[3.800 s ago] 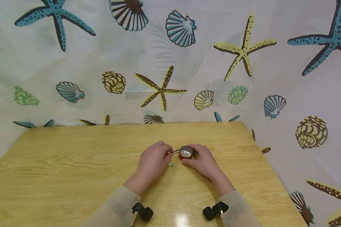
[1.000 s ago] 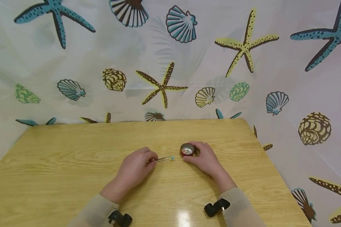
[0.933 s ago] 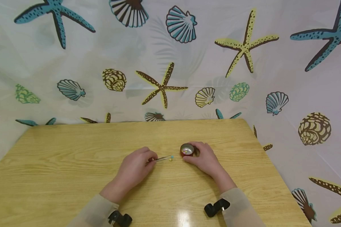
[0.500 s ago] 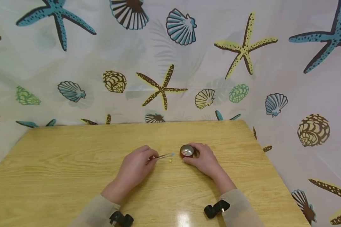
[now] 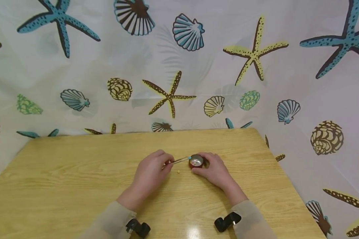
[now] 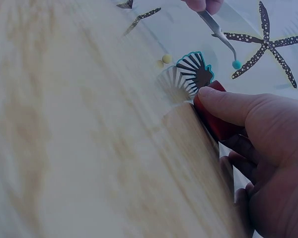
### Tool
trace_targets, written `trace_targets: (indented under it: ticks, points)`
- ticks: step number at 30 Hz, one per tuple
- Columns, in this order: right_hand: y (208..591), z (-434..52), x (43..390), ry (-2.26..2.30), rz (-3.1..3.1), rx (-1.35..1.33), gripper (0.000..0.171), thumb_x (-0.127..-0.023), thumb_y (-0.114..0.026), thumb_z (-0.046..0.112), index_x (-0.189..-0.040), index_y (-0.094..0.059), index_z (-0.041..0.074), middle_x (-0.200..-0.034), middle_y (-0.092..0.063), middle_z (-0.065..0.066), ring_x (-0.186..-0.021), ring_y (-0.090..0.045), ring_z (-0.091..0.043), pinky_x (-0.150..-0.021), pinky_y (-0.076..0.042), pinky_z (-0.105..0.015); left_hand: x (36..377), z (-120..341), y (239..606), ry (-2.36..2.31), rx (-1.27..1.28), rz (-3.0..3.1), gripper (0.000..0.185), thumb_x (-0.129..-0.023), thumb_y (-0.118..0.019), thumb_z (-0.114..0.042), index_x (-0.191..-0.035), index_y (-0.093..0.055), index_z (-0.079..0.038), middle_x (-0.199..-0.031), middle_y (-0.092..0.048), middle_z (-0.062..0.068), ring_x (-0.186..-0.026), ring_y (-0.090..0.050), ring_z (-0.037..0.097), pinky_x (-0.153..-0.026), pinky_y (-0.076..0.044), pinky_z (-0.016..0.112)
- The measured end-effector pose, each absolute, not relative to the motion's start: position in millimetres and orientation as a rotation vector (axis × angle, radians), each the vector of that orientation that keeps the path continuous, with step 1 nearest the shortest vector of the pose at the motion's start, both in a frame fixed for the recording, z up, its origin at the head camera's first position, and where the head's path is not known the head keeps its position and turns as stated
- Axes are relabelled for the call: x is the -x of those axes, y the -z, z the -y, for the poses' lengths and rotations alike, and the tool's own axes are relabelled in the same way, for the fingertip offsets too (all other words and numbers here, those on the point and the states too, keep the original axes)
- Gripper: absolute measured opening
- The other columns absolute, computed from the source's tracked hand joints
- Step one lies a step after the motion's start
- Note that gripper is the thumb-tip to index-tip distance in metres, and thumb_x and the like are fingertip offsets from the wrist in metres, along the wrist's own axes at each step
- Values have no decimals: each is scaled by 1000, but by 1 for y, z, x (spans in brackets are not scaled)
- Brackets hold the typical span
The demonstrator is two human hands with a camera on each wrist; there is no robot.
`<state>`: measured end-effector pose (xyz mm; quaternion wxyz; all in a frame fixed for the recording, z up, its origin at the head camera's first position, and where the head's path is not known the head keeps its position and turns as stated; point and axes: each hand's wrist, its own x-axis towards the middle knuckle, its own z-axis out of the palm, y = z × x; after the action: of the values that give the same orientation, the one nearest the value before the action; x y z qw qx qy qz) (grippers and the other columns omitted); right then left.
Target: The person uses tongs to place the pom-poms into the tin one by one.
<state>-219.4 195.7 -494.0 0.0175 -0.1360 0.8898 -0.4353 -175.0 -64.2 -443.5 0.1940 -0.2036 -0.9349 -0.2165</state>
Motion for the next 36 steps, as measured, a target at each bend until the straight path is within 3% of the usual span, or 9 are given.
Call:
trace_targets:
  ticks: [9, 36]
  points:
    - [497, -196, 220, 1343, -2762, 403, 62, -97, -89, 32, -150, -66, 9, -149, -63, -15, -143, -53, -39, -122, -37, -61, 180, 50, 446, 586, 552, 2643, 5, -100, -85, -14, -105, -84, -14, -97, -71, -2, -86, -69, 18, -78, -60, 37]
    - [494, -196, 220, 1355, -2755, 419, 62, -97, -89, 34, -149, -67, 9, -146, -65, -14, -139, -54, -37, -120, -38, -62, 192, 37, 450, 557, 595, 2659, 4, -101, -84, -14, -106, -83, -13, -96, -70, 0, -85, -68, 19, -77, -59, 38]
